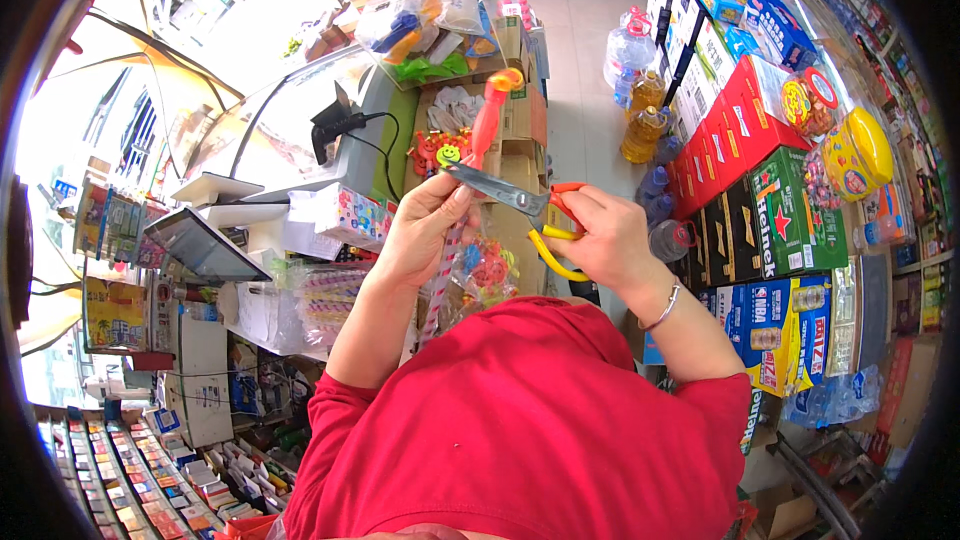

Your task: The person attaches smiley-face heads to plastic tubes, trims excess plastic from the toys using scissors, and gathers the finished toys.

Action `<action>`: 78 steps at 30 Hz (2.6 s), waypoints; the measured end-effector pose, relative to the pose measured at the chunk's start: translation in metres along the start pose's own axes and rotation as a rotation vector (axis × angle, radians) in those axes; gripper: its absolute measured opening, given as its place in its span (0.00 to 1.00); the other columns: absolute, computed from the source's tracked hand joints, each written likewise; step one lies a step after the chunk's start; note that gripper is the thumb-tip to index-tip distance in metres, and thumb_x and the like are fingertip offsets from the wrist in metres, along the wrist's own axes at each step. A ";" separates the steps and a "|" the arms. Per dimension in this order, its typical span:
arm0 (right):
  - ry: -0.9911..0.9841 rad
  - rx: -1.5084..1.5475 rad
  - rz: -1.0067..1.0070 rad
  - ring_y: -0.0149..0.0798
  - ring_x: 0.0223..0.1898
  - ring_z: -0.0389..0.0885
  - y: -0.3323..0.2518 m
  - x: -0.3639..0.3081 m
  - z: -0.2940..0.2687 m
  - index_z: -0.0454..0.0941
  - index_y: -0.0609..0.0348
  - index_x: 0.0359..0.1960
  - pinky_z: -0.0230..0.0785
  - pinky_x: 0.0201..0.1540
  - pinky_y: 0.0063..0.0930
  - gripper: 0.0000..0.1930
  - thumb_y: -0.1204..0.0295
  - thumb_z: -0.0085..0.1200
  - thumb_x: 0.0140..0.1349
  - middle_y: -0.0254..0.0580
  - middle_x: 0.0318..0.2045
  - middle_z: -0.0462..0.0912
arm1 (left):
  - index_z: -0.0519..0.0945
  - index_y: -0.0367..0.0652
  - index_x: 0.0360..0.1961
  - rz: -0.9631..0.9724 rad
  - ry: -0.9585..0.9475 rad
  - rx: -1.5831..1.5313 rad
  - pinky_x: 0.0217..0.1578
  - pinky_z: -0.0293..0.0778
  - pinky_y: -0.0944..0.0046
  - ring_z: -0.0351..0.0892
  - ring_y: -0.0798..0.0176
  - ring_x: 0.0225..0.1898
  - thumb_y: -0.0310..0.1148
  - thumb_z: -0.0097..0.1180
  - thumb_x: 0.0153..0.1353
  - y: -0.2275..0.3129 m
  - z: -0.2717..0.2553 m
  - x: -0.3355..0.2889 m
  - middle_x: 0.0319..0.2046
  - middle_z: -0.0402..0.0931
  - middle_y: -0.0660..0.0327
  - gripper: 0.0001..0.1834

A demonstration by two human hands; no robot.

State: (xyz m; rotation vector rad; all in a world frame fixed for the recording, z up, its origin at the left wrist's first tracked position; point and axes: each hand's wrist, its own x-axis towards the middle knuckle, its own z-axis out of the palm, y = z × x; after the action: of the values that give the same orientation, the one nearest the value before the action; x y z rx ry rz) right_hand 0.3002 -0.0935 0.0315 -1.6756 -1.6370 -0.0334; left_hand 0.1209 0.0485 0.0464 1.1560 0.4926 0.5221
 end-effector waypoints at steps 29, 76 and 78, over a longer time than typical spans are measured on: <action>0.177 0.267 0.164 0.24 0.21 0.64 0.003 -0.020 0.045 0.72 0.67 0.34 0.62 0.22 0.18 0.19 0.77 0.69 0.42 0.34 0.24 0.69 | 0.73 0.37 0.53 0.023 0.032 -0.254 0.28 0.65 0.72 0.69 0.71 0.29 0.32 0.48 0.65 0.004 -0.025 -0.001 0.33 0.75 0.64 0.17; 0.045 -0.183 -0.149 0.45 0.29 0.78 -0.002 0.031 0.013 0.74 0.62 0.31 0.72 0.28 0.31 0.21 0.75 0.69 0.31 0.42 0.29 0.77 | 0.77 0.37 0.45 0.068 0.078 -0.075 0.25 0.67 0.77 0.70 0.77 0.29 0.32 0.52 0.64 0.010 -0.026 0.007 0.33 0.75 0.68 0.12; 0.031 -0.138 -0.126 0.45 0.28 0.78 0.000 0.027 0.020 0.74 0.62 0.31 0.72 0.28 0.32 0.21 0.75 0.69 0.31 0.42 0.28 0.77 | 0.76 0.37 0.47 0.058 0.070 -0.059 0.24 0.67 0.77 0.69 0.77 0.28 0.32 0.52 0.64 0.009 -0.032 0.007 0.32 0.75 0.68 0.13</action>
State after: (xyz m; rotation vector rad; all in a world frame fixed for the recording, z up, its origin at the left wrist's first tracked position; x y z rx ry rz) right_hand 0.2950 -0.0606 0.0315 -1.6623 -1.7490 -0.2384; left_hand 0.1057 0.0784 0.0444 1.1010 0.5023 0.6249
